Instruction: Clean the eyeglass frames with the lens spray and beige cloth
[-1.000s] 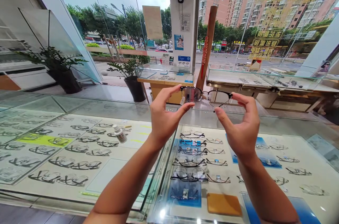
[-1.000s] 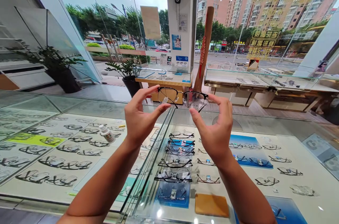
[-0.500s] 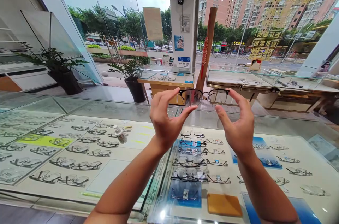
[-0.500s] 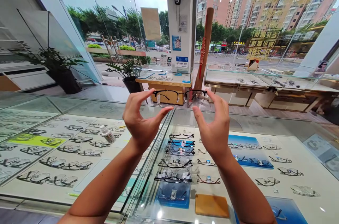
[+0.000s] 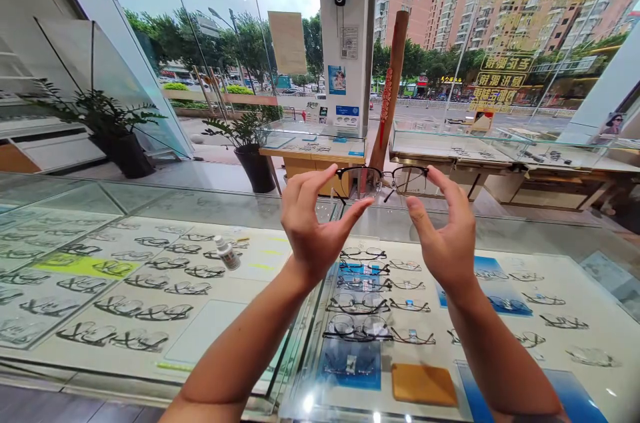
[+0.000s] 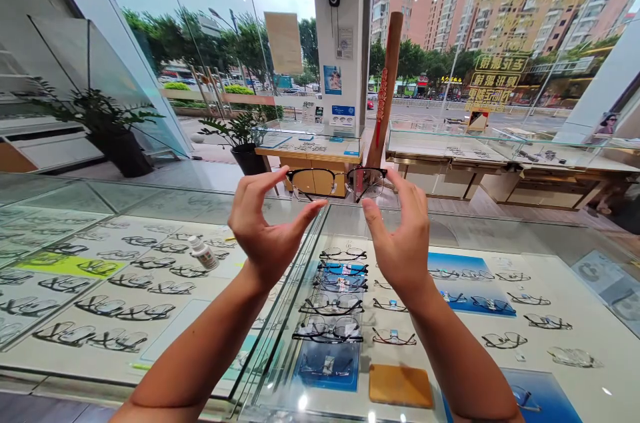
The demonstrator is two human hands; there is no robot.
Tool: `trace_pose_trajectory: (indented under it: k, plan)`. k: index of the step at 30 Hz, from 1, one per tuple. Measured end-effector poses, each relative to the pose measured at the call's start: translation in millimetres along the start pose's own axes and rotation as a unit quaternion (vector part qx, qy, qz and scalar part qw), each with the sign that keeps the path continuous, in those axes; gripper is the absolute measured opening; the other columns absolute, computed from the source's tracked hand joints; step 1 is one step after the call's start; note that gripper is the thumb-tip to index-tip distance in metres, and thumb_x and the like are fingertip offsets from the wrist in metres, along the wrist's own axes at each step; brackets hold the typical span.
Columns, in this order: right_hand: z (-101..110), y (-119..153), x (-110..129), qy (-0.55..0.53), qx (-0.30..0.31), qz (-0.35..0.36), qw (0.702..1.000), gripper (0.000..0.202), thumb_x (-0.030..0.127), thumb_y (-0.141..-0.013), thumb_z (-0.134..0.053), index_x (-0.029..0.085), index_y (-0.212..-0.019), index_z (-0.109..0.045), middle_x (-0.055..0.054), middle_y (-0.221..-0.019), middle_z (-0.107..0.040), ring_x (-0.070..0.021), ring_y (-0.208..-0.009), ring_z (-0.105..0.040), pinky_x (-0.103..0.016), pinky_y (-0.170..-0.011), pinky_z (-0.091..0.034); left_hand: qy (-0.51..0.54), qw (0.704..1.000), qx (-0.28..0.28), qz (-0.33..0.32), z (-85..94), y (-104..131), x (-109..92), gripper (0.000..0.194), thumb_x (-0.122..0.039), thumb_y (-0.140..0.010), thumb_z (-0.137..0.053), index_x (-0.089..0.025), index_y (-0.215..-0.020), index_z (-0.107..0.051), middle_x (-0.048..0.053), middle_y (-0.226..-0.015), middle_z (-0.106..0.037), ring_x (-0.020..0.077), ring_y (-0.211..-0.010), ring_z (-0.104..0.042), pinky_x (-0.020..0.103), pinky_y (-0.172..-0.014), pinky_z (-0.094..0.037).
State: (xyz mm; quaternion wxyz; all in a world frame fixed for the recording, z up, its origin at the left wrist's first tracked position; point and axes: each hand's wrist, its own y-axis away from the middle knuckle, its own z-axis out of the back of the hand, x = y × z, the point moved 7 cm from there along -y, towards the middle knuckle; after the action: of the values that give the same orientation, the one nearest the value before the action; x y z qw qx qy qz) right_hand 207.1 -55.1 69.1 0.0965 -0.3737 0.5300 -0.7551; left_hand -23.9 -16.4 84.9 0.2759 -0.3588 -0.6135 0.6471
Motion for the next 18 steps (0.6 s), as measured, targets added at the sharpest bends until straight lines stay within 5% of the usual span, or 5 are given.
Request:
trace_pose_trajectory:
  k: [18]
  plan:
    - [8.1,-0.6,10.1,0.013,-0.031,0.026,0.999,0.042,0.042,-0.102,-0.071,0.031,-0.143,-0.069,-0.008,-0.134,-0.076,-0.0311,-0.128,-0.069,-0.06,-0.113,-0.055,0.082,0.99,0.06,0.095,-10.5,-5.2,25.1,0.055,-0.054,-0.085,-0.092,-0.024,-0.128,-0.076,0.009,-0.119,-0.081,0.026,-0.111,-0.077,0.047,-0.1,-0.063]
